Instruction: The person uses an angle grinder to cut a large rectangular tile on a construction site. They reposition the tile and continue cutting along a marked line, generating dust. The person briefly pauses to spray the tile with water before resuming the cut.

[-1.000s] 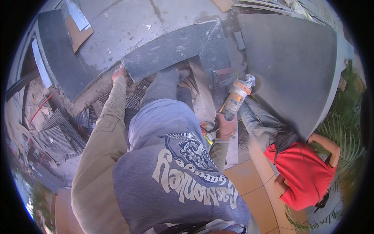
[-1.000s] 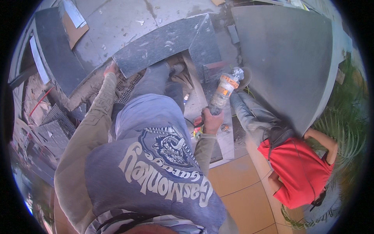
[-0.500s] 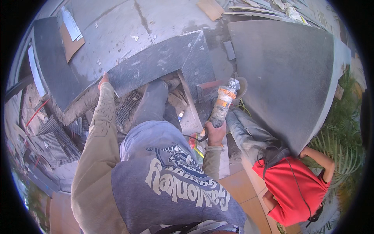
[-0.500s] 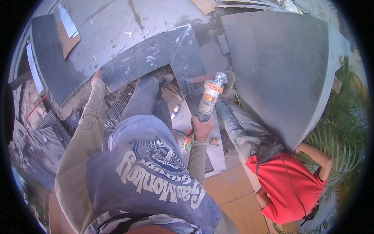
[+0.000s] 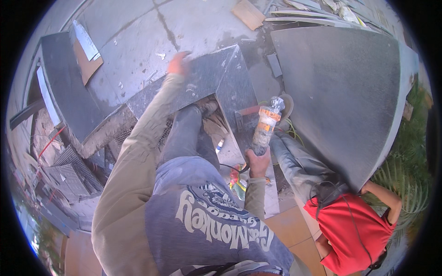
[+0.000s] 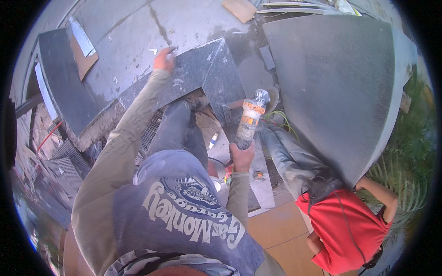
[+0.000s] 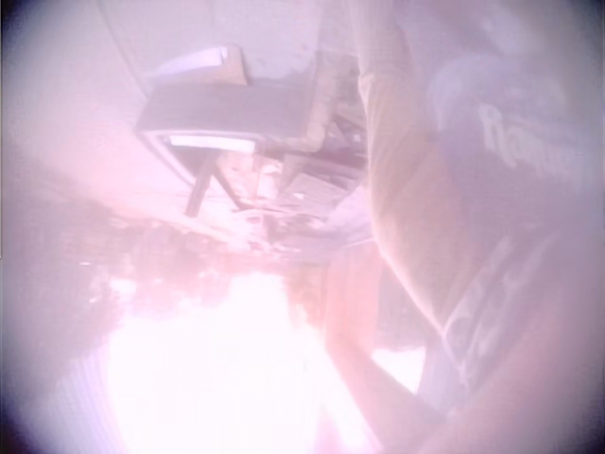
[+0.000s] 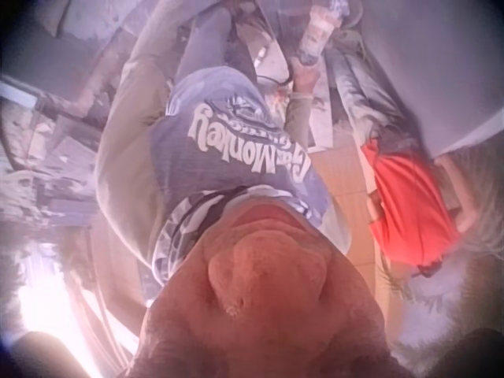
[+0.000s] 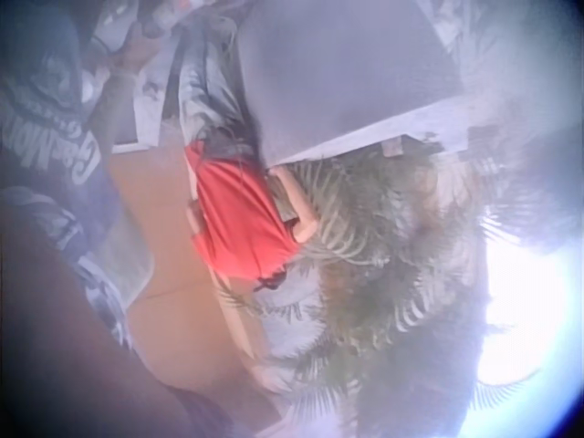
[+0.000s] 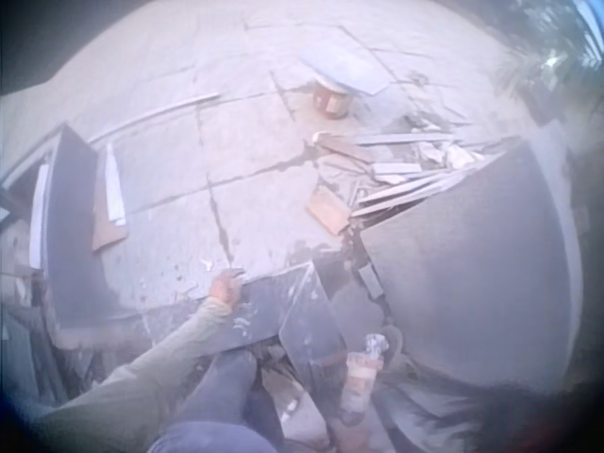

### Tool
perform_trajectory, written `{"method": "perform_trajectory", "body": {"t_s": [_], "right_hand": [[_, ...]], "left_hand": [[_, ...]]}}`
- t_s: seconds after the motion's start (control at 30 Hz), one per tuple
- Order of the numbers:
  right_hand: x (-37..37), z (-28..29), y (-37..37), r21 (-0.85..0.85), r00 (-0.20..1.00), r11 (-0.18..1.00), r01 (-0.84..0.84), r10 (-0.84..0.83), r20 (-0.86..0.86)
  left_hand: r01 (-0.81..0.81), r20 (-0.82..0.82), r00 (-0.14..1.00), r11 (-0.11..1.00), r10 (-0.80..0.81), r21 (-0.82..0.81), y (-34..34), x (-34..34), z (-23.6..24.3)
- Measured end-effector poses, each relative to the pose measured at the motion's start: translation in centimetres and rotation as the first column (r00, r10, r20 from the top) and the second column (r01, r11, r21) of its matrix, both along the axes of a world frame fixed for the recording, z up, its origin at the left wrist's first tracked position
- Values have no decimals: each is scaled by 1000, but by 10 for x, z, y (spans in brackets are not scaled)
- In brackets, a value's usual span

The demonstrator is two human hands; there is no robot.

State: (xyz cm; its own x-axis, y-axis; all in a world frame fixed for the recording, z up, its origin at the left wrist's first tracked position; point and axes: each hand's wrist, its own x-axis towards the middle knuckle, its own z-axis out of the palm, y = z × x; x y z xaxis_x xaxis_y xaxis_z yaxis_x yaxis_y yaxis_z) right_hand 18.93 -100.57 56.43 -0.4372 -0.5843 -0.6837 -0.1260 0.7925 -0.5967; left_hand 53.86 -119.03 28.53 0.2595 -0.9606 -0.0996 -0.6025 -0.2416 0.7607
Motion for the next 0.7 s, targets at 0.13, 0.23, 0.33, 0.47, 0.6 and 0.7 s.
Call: {"method": "perform_trajectory", "body": {"t_s": [0.13, 0.23, 0.33, 0.47, 0.6, 0.7], "right_hand": [[6, -3, -8, -49, 999, 998, -35, 35, -6], [0, -17, 2, -28, 1000, 1000, -7, 6, -19], [-12, -29, 13, -9, 998, 1000, -17, 17, -68], [-15, -36, 15, 12, 999, 999, 33, -33, -14], [-19, -52, 21, -95, 997, 995, -35, 28, -72], [-4, -23, -1, -4, 993, 994, 107, -107, 41]], "left_hand": [[250, 48, 966, 964, -255, 95, -79, -92, -22], [335, 11, 940, 926, -342, 172, -108, -130, -29], [414, 32, 895, 857, -445, 307, -124, -151, -11], [417, 38, 895, 863, -445, 286, -118, -146, -19], [386, 109, 901, 892, -420, 236, -113, -142, -25], [353, 129, 898, 863, -422, 361, -111, -148, -6]]}}
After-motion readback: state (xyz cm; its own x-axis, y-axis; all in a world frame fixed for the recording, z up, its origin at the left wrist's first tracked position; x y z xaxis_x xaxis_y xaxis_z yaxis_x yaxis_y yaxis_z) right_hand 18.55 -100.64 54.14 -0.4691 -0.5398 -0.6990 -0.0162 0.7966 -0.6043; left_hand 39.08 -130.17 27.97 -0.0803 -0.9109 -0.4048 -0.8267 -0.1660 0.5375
